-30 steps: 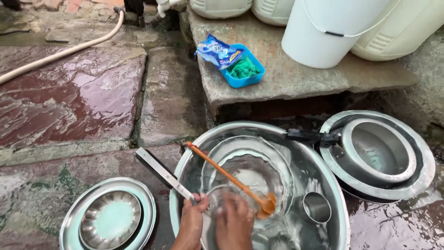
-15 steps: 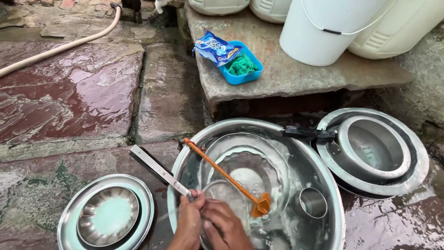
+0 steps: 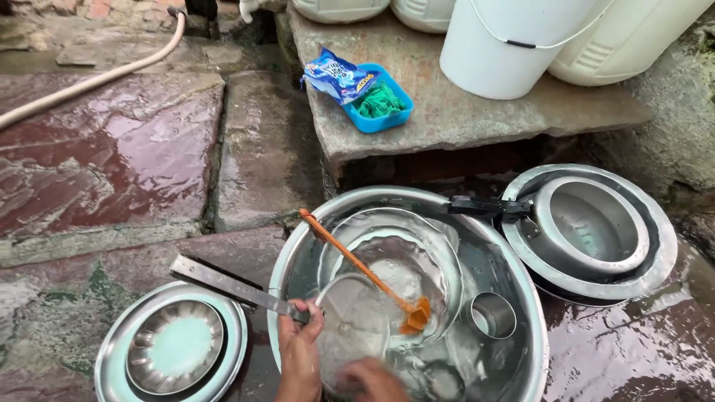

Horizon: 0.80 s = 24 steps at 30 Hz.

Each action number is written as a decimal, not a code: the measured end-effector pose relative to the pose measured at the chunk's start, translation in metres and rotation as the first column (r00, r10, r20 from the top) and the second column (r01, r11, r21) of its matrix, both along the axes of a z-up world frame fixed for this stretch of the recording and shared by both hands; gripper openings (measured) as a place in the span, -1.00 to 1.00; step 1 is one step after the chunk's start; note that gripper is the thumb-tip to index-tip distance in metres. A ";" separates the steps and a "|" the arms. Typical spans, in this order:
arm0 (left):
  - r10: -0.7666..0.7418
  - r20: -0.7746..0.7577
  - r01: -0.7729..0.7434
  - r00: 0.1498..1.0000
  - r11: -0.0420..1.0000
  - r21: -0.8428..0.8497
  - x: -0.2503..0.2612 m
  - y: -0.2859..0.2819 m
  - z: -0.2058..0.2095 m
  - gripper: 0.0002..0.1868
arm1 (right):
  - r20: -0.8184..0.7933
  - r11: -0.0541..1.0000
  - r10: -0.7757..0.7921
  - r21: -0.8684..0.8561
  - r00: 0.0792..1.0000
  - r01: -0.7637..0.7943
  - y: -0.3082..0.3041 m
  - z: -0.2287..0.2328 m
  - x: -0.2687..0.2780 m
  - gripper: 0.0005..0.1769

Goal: The person washes various dishes by hand, scrubbing a lid, ladle, plate, cup, spoon, and fork before rinsing them in a basin of water. They finish by scrubbing and rinsing a cloth.

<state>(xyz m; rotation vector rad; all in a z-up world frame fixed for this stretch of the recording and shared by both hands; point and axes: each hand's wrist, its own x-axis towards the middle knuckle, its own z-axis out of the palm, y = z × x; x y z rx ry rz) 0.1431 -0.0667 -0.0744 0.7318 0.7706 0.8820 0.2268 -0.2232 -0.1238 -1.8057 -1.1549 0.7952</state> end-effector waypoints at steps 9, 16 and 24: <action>-0.207 -0.030 0.209 0.978 0.962 0.175 -0.011 0.006 0.011 -0.72 | 0.208 0.774 -0.631 0.226 0.747 0.591 0.016 0.052 0.031 -0.35; -0.427 -0.098 0.438 0.899 0.874 0.209 -0.008 -0.009 0.026 -0.87 | -0.865 0.495 -0.457 -0.055 0.207 0.867 -0.072 -0.094 0.094 -0.48; -0.526 -0.431 0.503 0.733 0.846 -0.176 -0.033 -0.014 0.037 -0.31 | -0.299 0.644 -0.724 0.030 0.621 0.765 -0.104 -0.111 0.066 -0.75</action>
